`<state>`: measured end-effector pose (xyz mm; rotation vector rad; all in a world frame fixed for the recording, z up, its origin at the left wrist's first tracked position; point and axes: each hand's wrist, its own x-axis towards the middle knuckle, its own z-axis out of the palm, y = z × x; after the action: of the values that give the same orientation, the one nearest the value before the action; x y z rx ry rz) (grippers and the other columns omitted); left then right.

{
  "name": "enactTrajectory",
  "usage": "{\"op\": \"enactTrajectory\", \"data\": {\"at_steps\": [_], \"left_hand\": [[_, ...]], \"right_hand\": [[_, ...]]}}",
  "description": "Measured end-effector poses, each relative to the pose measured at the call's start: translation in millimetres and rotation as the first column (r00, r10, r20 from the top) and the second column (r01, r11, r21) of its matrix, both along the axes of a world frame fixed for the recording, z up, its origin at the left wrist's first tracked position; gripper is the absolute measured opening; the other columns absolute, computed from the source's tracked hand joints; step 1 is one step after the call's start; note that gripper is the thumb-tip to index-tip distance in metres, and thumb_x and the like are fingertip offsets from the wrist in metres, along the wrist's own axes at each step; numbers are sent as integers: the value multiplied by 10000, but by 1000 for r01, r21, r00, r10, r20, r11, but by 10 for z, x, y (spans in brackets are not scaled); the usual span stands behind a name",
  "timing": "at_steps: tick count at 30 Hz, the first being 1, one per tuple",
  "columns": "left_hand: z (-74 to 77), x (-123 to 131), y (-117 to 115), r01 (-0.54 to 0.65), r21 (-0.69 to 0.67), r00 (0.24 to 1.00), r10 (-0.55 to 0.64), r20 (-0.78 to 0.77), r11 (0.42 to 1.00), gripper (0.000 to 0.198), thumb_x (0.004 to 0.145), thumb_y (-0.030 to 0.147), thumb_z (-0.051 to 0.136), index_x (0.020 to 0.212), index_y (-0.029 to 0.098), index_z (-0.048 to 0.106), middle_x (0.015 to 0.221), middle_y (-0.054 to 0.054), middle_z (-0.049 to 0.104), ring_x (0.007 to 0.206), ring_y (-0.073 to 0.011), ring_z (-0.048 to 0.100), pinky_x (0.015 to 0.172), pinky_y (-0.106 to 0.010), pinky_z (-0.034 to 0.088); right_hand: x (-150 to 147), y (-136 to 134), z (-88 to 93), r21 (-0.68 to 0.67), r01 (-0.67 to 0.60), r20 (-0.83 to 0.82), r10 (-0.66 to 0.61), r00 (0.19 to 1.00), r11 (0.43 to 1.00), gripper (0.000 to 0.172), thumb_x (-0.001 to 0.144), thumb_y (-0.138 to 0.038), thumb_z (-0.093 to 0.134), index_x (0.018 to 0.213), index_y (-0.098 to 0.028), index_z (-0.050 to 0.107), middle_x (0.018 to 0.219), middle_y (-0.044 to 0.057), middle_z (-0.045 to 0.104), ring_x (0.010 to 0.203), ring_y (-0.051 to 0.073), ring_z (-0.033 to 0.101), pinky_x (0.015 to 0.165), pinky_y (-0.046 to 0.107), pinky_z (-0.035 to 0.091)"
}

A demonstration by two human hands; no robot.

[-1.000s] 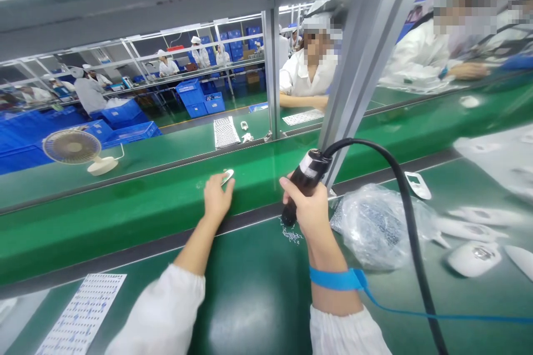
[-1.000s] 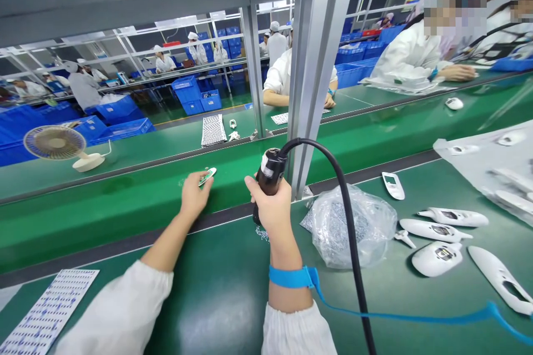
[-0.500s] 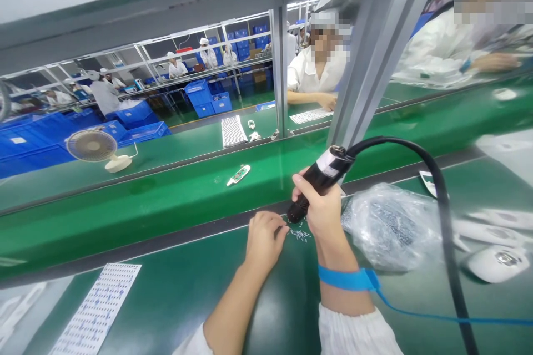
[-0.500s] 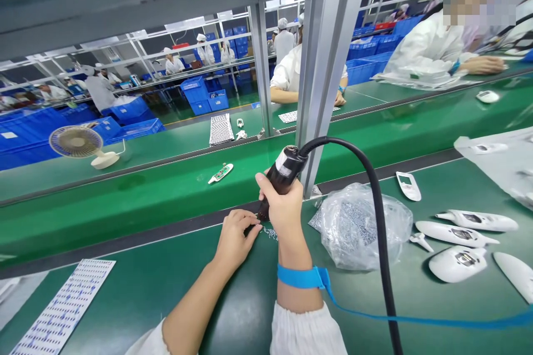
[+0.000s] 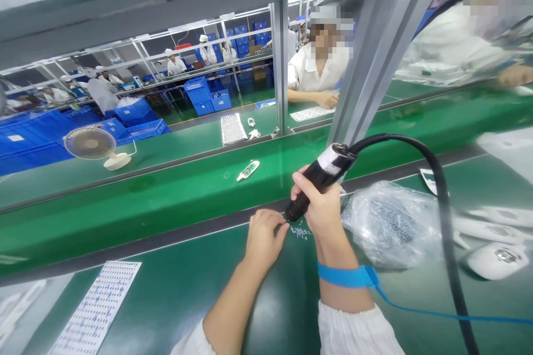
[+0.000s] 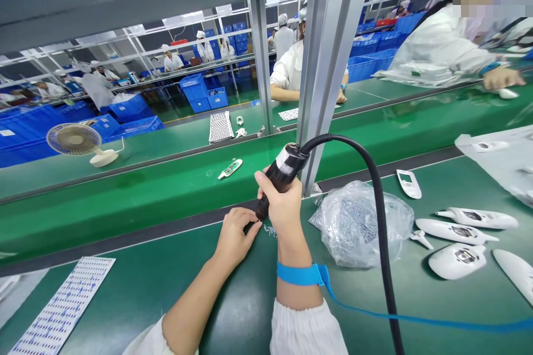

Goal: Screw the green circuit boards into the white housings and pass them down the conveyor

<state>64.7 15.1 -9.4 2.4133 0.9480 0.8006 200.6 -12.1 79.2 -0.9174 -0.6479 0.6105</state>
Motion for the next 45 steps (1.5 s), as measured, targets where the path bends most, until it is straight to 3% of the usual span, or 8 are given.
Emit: {"op": "enactTrajectory", "data": {"at_steps": [11, 18, 21, 24, 28, 31, 37, 45], "left_hand": [[37, -77, -109, -74, 69, 994, 79, -75, 995, 99, 909, 299, 637, 969, 220, 635, 978, -60, 689, 946, -270, 605, 810, -436, 460], [31, -106, -332, 203, 114, 973, -187, -137, 972, 275, 952, 275, 558, 1222, 254, 607, 1278, -66, 650, 1169, -292, 572, 952, -496, 466], [20, -226, -489, 159, 112, 987, -155, -43, 981, 280, 950, 281, 542, 1222, 264, 607, 1267, -76, 656, 1169, -300, 587, 967, -511, 474], [-19, -424, -637, 73, 16, 993, -74, 91, 997, 189, 956, 320, 515, 1079, 280, 653, 1094, -68, 709, 1025, -282, 652, 874, -461, 526], [-37, -587, -691, 57, -198, 979, -16, 204, 978, 283, 979, 420, 456, 852, 257, 650, 922, -57, 701, 846, -240, 670, 723, -349, 542], [-16, -593, -661, 15, -313, 967, 66, 245, 950, 396, 995, 488, 387, 805, 232, 622, 853, -53, 673, 785, -221, 644, 676, -308, 512], [-30, -516, -709, -5, -359, 964, 101, 247, 933, 554, 1001, 549, 288, 614, 209, 492, 625, -28, 573, 605, -183, 539, 582, -276, 405], [-275, -372, -722, -87, -318, 986, 128, 109, 944, 518, 998, 528, 331, 657, 204, 548, 716, -79, 627, 708, -221, 611, 637, -335, 466]], "right_hand": [[20, 0, 4, 27, 91, -29, -91, 995, 995, 210, 753, -314, 783, 813, -210, 610, 555, -40, 543, 473, 153, 516, 501, 308, 430], [55, 47, -44, 71, 285, -142, -273, 951, 956, 236, 765, -359, 768, 845, -213, 602, 555, -53, 543, 491, 160, 534, 553, 313, 457], [40, 51, -34, 51, 350, -153, -339, 928, 935, 293, 798, -474, 703, 823, -190, 633, 600, 0, 615, 590, 187, 605, 656, 339, 505], [-31, 62, 14, -8, 270, -70, -270, 960, 963, 432, 809, -612, 627, 803, -182, 663, 728, 67, 681, 711, 219, 652, 683, 352, 532], [-299, 139, 39, -149, 62, -130, -81, 988, 987, 506, 756, -678, 664, 837, -179, 659, 676, 51, 659, 472, 186, 578, 443, 328, 475], [-596, 172, -80, -128, -22, -255, -12, 967, 991, 487, 654, -589, 808, 853, -179, 637, 677, 33, 661, 461, 171, 586, 442, 303, 479], [-952, 37, -518, -175, -179, -519, 64, 853, 968, 734, 320, -474, 962, 879, -144, 621, 640, 40, 673, 488, 178, 626, 477, 262, 521], [-794, 90, -668, -318, -323, -622, 60, 781, 892, 530, 411, -425, 946, 705, -172, 584, 544, 15, 627, 425, 132, 543, 391, 216, 477]]}}
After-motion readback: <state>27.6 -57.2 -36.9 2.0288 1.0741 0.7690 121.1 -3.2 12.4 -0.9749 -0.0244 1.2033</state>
